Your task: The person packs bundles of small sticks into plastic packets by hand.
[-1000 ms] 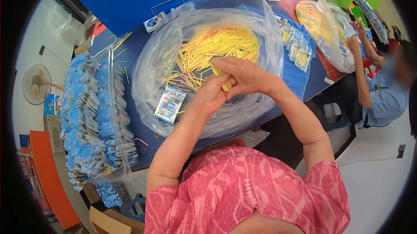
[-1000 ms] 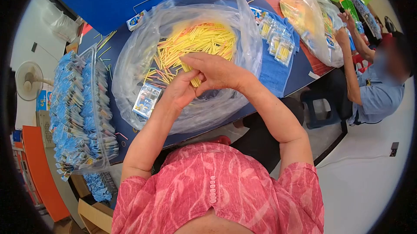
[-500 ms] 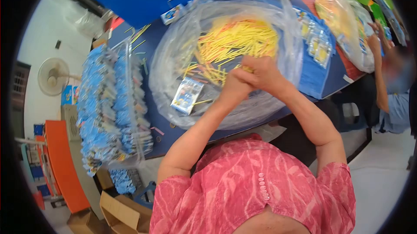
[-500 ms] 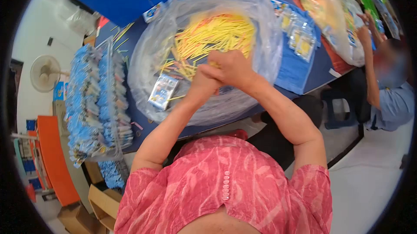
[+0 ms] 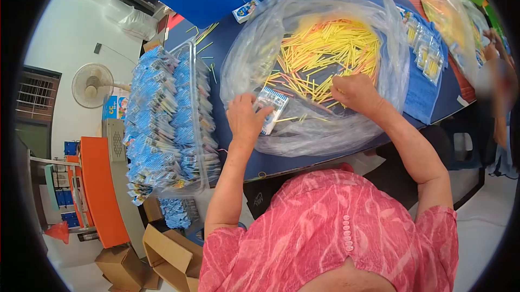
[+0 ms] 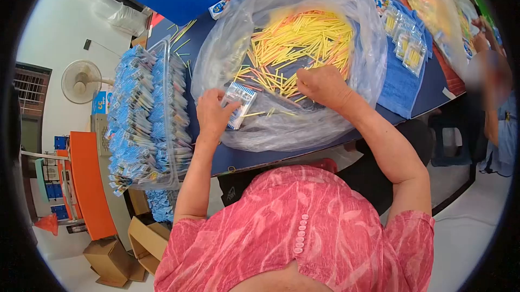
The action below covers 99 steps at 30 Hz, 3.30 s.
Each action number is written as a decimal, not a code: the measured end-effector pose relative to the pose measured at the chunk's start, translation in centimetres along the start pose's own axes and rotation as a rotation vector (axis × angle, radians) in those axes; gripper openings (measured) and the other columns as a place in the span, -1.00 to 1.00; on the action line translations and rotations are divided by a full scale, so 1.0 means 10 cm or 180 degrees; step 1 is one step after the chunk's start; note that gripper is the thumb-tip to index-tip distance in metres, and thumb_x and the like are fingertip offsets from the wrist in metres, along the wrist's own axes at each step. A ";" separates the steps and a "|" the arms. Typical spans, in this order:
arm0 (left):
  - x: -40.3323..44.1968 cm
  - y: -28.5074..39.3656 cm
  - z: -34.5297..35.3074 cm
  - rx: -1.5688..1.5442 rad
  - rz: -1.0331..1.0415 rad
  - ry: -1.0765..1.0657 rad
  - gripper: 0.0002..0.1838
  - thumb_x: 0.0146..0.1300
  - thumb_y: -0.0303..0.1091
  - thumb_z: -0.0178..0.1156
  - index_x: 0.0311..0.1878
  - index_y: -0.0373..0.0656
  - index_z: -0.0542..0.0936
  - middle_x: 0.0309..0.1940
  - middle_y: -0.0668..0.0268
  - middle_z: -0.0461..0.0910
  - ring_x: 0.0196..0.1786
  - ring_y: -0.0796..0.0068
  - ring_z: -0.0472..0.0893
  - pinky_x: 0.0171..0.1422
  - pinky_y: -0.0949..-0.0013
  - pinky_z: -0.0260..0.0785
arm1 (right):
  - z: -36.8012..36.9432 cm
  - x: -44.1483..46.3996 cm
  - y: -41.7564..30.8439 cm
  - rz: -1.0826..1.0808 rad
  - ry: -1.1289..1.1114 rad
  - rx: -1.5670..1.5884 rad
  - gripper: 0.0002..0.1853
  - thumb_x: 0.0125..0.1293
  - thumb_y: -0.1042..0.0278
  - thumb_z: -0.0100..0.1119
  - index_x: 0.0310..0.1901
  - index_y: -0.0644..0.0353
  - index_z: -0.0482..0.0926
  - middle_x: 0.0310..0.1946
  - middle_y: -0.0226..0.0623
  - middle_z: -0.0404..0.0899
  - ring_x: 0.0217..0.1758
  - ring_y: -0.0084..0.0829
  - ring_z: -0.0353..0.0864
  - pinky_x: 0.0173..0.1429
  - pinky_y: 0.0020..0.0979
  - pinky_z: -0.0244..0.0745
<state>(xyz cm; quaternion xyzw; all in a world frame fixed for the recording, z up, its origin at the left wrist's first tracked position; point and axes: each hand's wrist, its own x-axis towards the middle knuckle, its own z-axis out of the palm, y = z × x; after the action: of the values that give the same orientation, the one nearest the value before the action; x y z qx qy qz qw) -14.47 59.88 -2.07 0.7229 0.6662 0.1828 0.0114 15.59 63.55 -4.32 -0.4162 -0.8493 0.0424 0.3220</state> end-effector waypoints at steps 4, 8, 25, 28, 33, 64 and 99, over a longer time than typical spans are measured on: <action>0.01 -0.02 0.09 -0.0768 -0.0325 0.0161 -0.66 -0.06 -0.29 0.46 -0.28 -0.22 0.54 -0.31 0.18 0.60 -0.19 0.18 0.54 -0.13 0.18 0.35 | -0.07 0.01 0.01 -0.0116 0.0094 0.0016 -0.83 0.17 0.33 0.12 -0.53 0.12 0.41 -0.74 -0.16 0.44 -0.63 -0.11 0.53 -0.52 -0.14 0.40; 0.01 -0.11 0.10 -0.1314 -0.0712 0.0174 -0.68 -0.04 -0.36 0.45 -0.27 -0.24 0.54 -0.31 0.18 0.63 -0.23 0.33 0.59 -0.17 0.30 0.37 | -0.10 0.02 0.00 -0.0100 0.0076 -0.0009 -0.83 0.17 0.33 0.12 -0.52 0.12 0.42 -0.74 -0.17 0.44 -0.63 -0.12 0.53 -0.52 -0.14 0.41; 0.12 0.69 0.06 -0.4326 -0.0651 -0.0478 -0.85 0.37 -0.39 0.15 -0.21 -0.29 0.58 -0.34 0.41 0.64 -0.33 0.78 0.51 -0.23 0.62 0.34 | -0.43 0.18 -0.12 0.0861 -0.0034 0.1494 -0.78 0.14 0.34 0.22 -0.58 0.18 0.45 -0.68 -0.26 0.47 -0.61 -0.38 0.50 -0.47 -0.36 0.33; 0.13 0.82 0.14 -0.4509 -0.0621 -0.0738 -0.85 0.37 -0.38 0.15 -0.19 -0.29 0.59 -0.33 0.39 0.65 -0.33 0.76 0.53 -0.21 0.61 0.36 | -0.53 0.23 -0.06 0.1284 -0.0845 0.2846 -0.74 0.15 0.30 0.26 -0.57 0.23 0.46 -0.68 -0.45 0.39 -0.56 -0.65 0.36 -0.47 -0.48 0.22; 0.14 0.95 0.17 -0.4679 -0.0549 -0.1053 -0.83 0.38 -0.35 0.15 -0.18 -0.28 0.58 -0.32 0.37 0.66 -0.32 0.73 0.56 -0.18 0.60 0.40 | -0.66 0.23 -0.14 0.1179 -0.1582 0.2540 -0.71 0.16 0.26 0.28 -0.54 0.27 0.45 -0.67 -0.58 0.31 -0.52 -0.74 0.24 -0.47 -0.51 0.16; 0.16 1.02 0.32 -0.4064 -0.0173 -0.1879 -0.80 0.16 -0.55 0.31 -0.12 -0.30 0.69 -0.27 0.41 0.67 -0.25 0.70 0.54 -0.13 0.59 0.37 | -0.65 0.25 -0.10 0.1794 -0.0117 0.2886 -0.69 0.23 0.26 0.26 -0.58 0.25 0.47 -0.69 -0.61 0.30 -0.55 -0.78 0.22 -0.52 -0.55 0.12; 0.25 1.18 0.34 -0.4252 -0.0727 -0.1102 -0.72 0.38 -0.27 0.14 -0.04 -0.30 0.62 -0.24 0.26 0.69 -0.20 0.54 0.65 -0.18 0.49 0.45 | -1.84 -0.42 1.57 0.1849 0.0667 -0.1169 -0.80 0.07 0.42 0.36 -0.26 0.30 0.64 -0.33 -0.23 0.66 -0.26 -0.42 0.62 -0.14 -0.42 0.50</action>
<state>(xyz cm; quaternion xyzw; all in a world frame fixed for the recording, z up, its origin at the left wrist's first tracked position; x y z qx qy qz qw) -2.08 61.73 -1.60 0.5053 0.4716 0.4331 0.5785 38.86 67.10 2.70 -0.6932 -0.6514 -0.0641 0.3017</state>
